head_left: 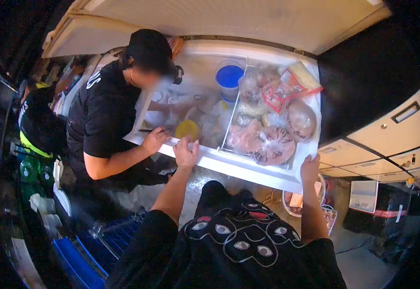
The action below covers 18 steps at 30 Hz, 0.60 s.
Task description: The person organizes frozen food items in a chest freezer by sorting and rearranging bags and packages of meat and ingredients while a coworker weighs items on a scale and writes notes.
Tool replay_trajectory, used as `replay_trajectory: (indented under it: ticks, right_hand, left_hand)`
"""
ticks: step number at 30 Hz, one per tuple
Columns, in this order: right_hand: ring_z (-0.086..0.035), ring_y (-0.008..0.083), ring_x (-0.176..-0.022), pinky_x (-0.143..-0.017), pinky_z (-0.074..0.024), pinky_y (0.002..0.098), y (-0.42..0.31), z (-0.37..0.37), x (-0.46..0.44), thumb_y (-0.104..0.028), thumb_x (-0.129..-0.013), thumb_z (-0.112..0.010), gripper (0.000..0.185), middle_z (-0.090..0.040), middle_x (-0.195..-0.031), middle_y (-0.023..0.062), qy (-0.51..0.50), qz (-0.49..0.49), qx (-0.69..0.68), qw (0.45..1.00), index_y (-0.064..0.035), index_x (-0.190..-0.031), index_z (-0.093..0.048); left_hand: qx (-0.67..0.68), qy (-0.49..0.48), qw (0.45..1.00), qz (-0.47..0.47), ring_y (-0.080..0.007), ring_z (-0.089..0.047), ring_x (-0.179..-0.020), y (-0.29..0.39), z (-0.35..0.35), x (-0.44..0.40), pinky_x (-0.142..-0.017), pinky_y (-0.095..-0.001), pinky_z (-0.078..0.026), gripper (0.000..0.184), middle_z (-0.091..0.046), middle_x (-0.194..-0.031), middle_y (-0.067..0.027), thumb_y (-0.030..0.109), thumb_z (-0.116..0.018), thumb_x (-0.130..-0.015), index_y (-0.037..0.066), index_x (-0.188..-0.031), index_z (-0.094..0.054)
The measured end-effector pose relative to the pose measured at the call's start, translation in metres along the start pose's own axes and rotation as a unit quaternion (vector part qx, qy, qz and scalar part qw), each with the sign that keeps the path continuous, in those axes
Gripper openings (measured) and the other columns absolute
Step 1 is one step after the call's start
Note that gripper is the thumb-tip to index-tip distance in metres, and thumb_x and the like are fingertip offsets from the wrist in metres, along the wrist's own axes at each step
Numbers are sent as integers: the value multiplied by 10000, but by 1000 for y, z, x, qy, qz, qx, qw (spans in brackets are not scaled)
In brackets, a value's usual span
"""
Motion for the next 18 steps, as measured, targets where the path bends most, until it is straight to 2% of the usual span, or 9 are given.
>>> replay_trajectory:
  ticks: [2,8,11,18]
  right_hand:
    - [-543,435,-1046,-896,-420,501,-20,12,9,-252,-909,-423,490,-521,-1178,301,-1,-14,52,999,58,-1286,-385]
    - [-551,449,-1012,-872,-439,500,-33,18,13,-263,-905,-438,464,-529,-1160,302,23,-30,65,997,69,-1229,-422]
    - [-534,472,-995,-850,-423,514,-30,15,11,-259,-911,-418,416,-544,-1079,320,51,-6,45,998,74,-1158,-437]
    - [-551,452,-1011,-867,-443,498,-45,25,16,-286,-903,-423,478,-535,-1141,314,27,-40,38,998,83,-1207,-439]
  left_hand:
    - [-33,-10,999,-4,-278,-556,-935,2,-1,1,-869,-421,-364,314,-606,-923,-86,352,-629,-794,88,-961,-590]
    - [-28,-3,1000,-6,-267,-564,-918,3,-3,0,-862,-422,-371,289,-614,-878,-74,334,-637,-778,89,-926,-600]
    - [-32,2,999,-11,-259,-571,-906,5,-2,0,-861,-418,-373,285,-619,-865,-64,332,-640,-776,88,-920,-604]
    - [-49,-36,998,-6,-250,-575,-899,9,2,-3,-846,-415,-381,249,-621,-869,-54,324,-639,-782,103,-896,-623]
Point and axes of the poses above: each hand's wrist, its own x-axis away from the middle knuckle, its own z-axis out of the back of the hand, y = z × x, the point moved 3 cm from there along -x, towards the middle knuckle
